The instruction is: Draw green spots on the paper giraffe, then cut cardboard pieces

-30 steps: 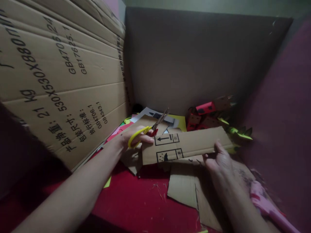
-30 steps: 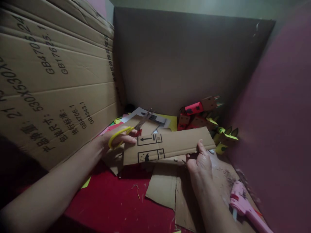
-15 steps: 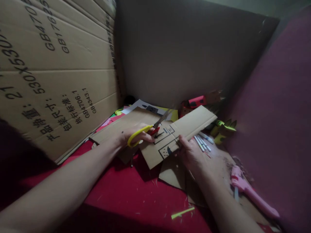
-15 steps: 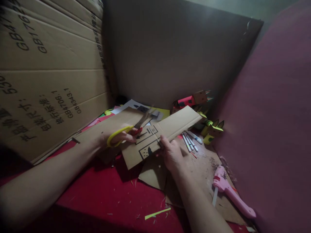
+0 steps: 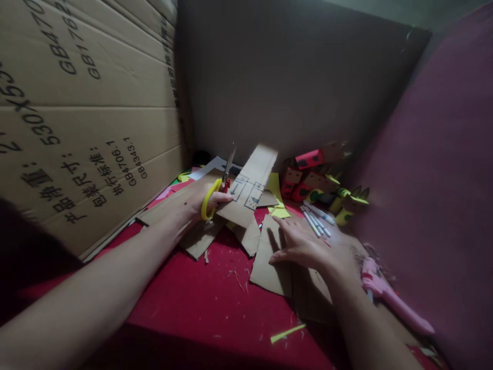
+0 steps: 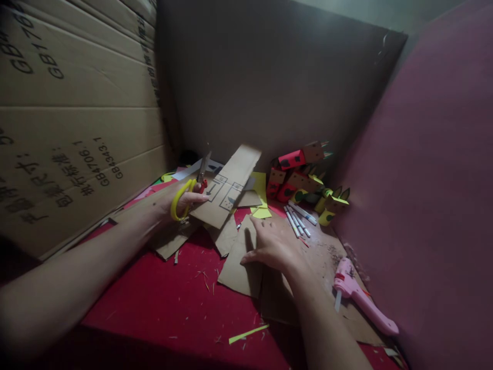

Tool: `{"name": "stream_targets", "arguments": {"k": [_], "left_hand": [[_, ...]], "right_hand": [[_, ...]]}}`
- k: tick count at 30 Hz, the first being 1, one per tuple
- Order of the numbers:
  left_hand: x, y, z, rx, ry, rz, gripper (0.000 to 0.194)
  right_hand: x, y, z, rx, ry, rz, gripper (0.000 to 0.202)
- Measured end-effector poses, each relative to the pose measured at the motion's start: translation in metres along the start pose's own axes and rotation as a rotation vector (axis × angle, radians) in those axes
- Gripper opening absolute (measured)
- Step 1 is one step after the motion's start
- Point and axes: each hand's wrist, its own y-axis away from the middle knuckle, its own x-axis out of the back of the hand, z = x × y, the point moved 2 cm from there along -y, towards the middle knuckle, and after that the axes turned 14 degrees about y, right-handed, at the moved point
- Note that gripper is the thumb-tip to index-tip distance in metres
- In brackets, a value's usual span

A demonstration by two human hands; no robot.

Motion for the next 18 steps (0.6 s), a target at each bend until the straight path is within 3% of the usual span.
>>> {"name": "stream_targets", "arguments": {"k": [10,18], "left_hand": [[-0.013,0.008,-0.003,0.000,0.026,-0.016,0.025],[-0.021,0.016,0.000,-0.019,-0.009,-0.056,0.021]], "right_hand": [[-0.010,-0.012,0.010,0.046,-0.070,0.005,0.080],[-0.007,-0.011,0.003,0.037,-0.053,-0.020,0.059]]}}
